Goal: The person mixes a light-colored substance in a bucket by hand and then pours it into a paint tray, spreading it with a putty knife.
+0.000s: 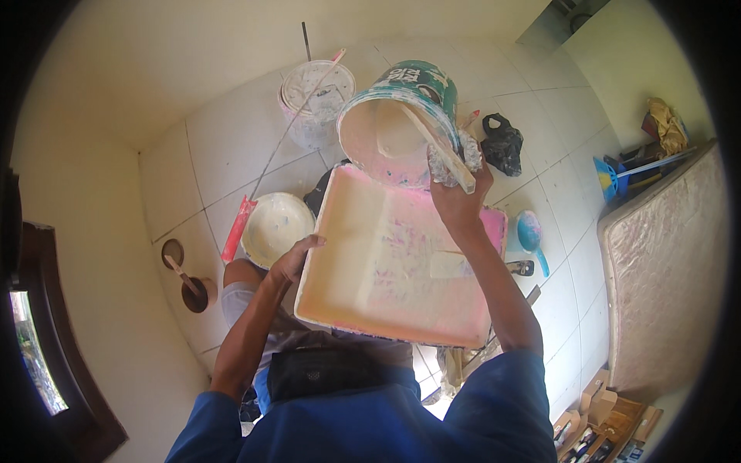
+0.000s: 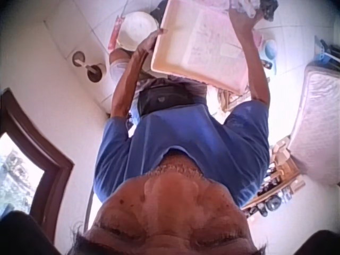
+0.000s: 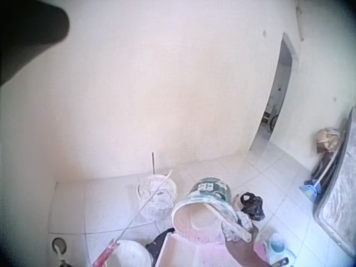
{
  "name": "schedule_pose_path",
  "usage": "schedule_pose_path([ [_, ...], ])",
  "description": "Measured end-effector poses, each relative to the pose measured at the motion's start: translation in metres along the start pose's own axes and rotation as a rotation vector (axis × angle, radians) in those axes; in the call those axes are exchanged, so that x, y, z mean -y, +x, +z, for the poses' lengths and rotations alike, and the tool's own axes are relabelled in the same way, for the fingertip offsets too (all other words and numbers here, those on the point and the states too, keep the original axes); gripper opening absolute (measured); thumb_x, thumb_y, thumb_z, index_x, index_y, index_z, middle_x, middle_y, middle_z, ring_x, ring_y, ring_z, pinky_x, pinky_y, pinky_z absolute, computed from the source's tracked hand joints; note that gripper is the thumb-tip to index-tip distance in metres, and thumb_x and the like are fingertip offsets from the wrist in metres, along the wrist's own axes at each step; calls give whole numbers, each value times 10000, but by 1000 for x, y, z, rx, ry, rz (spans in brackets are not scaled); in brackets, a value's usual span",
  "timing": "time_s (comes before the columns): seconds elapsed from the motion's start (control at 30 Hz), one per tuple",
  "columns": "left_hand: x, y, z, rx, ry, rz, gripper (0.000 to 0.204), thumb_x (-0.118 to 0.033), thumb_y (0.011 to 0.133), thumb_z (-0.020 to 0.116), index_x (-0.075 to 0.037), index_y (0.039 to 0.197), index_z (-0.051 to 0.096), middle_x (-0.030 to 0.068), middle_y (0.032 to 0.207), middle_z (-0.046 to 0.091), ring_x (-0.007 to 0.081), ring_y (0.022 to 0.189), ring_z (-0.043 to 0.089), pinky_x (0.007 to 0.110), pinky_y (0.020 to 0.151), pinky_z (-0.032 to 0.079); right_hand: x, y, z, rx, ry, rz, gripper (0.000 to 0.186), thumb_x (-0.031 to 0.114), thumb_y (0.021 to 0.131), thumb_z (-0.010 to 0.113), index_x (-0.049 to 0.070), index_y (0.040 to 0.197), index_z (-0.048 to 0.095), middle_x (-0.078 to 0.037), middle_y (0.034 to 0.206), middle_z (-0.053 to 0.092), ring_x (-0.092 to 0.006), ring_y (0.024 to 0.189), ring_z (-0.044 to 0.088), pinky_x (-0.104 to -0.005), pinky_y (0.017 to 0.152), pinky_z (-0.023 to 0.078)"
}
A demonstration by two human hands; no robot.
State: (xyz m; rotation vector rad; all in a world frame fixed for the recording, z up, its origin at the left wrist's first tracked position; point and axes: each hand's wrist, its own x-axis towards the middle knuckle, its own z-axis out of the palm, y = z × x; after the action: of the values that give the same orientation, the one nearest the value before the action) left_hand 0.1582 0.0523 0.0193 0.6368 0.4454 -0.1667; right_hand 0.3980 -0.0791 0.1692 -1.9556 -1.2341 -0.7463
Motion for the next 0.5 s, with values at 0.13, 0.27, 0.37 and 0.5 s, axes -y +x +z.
schedule_pose_path([
  [0.13, 1, 0, 0, 11, 5, 7, 510, -332, 790, 559, 0, 1168, 478, 111, 1054, 576, 196, 940, 571, 316, 817, 466, 7, -4, 1, -68, 122, 12, 305, 29, 720, 674, -30, 998, 567, -133, 888, 608, -242, 778, 627, -295, 685, 488],
  [0.27, -2, -2, 5, 27, 3, 8, 493, -324, 795, 548, -4, 1164, 481, 108, 1046, 578, 195, 933, 572, 314, 812, 468, 12, -6, -1, -91, 97, 1, 326, 34, 722, 674, -31, 1019, 557, -133, 901, 608, -239, 792, 626, -291, 688, 488],
  [0.37, -2, -4, 7, 41, 5, 9, 482, -320, 797, 543, -10, 1162, 484, 103, 1039, 581, 194, 929, 573, 313, 809, 469, 9, -10, -2, -40, 114, 23, 351, 80, 721, 720, -8, 1027, 571, -119, 954, 606, -232, 827, 614, -294, 733, 474],
  [0.5, -2, -5, 6, 17, 9, 5, 470, -308, 797, 551, -16, 1159, 488, 97, 1035, 583, 188, 928, 572, 313, 808, 469, 13, -10, -4, -47, 168, 17, 352, 60, 722, 704, -19, 1032, 557, -131, 936, 615, -240, 810, 625, -299, 724, 489],
])
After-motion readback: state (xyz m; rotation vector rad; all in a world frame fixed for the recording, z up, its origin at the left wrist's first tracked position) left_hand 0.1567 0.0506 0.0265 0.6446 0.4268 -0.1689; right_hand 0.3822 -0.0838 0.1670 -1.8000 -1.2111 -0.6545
